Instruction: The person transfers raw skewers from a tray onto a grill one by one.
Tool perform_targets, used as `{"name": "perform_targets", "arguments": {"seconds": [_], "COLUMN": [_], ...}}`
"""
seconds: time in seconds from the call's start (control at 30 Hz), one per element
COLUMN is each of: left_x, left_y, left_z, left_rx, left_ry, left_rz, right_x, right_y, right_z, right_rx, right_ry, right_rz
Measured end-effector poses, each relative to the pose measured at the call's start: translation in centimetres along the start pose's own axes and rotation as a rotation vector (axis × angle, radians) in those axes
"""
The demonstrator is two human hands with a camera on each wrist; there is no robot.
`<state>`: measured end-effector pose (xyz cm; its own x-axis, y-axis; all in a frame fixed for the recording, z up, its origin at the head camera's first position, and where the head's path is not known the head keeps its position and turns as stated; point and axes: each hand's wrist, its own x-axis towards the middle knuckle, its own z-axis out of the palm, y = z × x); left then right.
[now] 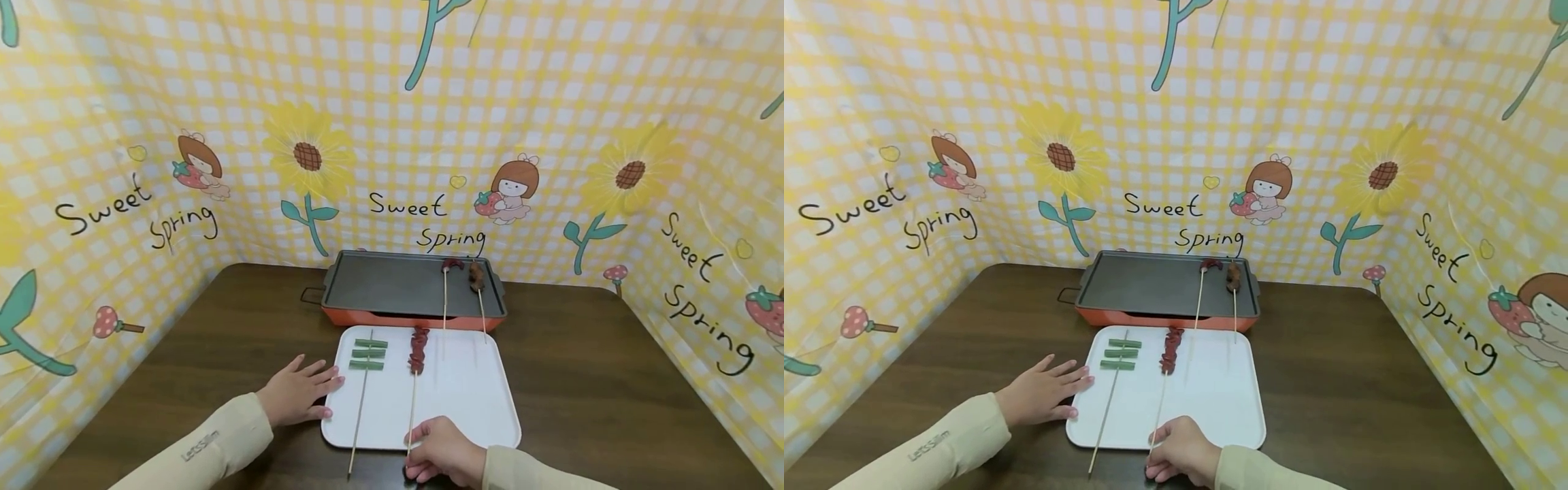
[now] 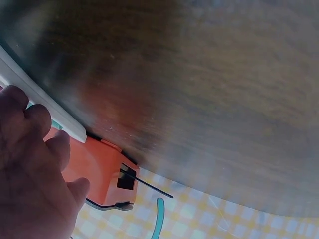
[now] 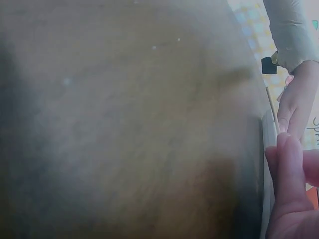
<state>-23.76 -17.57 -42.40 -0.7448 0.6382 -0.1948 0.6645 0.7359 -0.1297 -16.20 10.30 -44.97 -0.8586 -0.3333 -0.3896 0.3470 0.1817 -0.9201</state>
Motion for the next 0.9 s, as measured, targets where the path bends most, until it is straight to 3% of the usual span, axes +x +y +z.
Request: {"name": "perform_targets", "arguments": {"seconds": [0.37,0.7,0.9], "left_x": [0.4,0.1,0.3], "left_y": [0.0,-0.4,-0.4], "left_z": [0.2,0.9,0.7], "left_rx": [-0.012,0.007,0.053], "left_ry": [0.031,0.066,0.06], "left_rz": [0.005,0.031,0.046], "right_x": [0.1,-0.3,-1.1], "right_y": [0.3,0.2,0.2], "right_z": [-0.5,-0.1,-0.2], "right_rx": [-0.024,-0.037,-0.062], "right_ry": [0.008,0.022,-0.028], "right_rz": [0.004,-0.063,-0.119]}}
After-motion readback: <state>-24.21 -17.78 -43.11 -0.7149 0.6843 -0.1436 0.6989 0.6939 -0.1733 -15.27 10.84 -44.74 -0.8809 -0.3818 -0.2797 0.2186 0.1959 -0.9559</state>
